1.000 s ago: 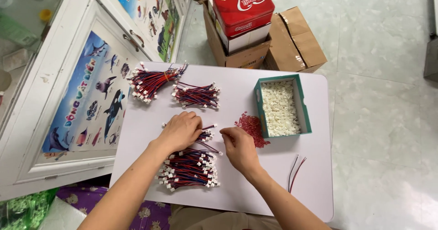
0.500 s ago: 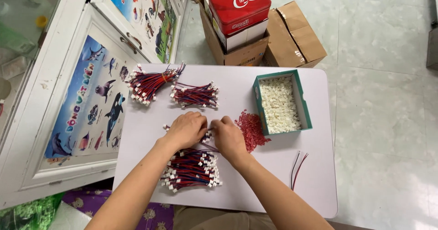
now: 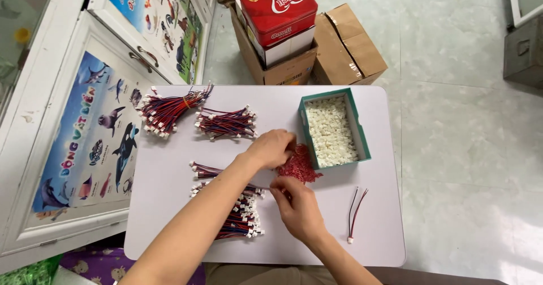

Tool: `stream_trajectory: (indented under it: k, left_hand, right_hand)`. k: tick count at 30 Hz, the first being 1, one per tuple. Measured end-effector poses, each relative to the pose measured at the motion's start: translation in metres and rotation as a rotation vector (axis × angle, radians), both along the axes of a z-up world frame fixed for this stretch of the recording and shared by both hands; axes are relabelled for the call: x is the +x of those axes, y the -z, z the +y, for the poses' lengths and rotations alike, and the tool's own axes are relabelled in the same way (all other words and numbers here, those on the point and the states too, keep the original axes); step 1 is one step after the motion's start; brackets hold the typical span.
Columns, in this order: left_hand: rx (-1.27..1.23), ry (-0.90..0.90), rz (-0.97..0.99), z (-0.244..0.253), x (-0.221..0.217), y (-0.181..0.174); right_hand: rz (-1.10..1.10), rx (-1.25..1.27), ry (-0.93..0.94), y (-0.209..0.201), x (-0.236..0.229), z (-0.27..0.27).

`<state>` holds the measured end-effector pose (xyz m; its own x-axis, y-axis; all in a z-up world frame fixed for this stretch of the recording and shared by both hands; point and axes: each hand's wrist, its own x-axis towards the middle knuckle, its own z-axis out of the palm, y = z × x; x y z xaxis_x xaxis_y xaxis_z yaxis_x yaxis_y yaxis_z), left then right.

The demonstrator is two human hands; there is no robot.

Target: Manually attaching small plastic connector housings to the ends of pre-cut wire bundles.

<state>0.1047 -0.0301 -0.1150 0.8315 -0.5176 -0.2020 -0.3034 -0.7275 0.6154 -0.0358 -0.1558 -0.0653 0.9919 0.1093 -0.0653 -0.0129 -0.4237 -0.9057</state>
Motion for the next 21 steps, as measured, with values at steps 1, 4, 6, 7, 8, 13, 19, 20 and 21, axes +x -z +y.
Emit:
stream_trajectory:
  k: [1, 4, 6, 7, 8, 13, 19, 20, 21]
  left_hand:
    - [0.004, 0.007, 0.002, 0.007, 0.0, 0.0]
    - [0.032, 0.043, 0.028, 0.03, -0.009, -0.002]
    - [-0.033, -0.094, 0.05, 0.046, -0.013, -0.009]
    - [-0.033, -0.091, 0.046, 0.046, -0.013, -0.013]
    - [-0.009, -0.14, 0.067, 0.047, -0.014, -0.019]
    - [0.111, -0.21, 0.066, 0.046, -0.028, -0.027]
    - [0.172, -0.262, 0.058, 0.03, -0.027, -0.019]
    - [0.207, -0.225, 0.037, 0.031, -0.028, -0.016]
    - [0.236, -0.184, 0.018, 0.027, -0.028, -0.012]
  right_hand:
    - [0.002, 0.004, 0.007, 0.0, -0.004, -0.006]
    - [0.299, 0.153, 0.077, 0.006, -0.023, -0.025]
    - [0.465, 0.285, 0.128, 0.015, -0.031, -0.037]
    - [0.461, 0.286, 0.131, 0.016, -0.03, -0.04]
    - [0.522, 0.351, 0.152, 0.017, -0.029, -0.042]
    - [0.604, 0.514, 0.198, 0.02, -0.024, -0.049]
    - [0.614, 0.534, 0.206, 0.009, -0.015, -0.041]
    - [0.614, 0.544, 0.21, 0.008, -0.013, -0.039]
    - [0.612, 0.549, 0.221, 0.008, -0.011, -0.04]
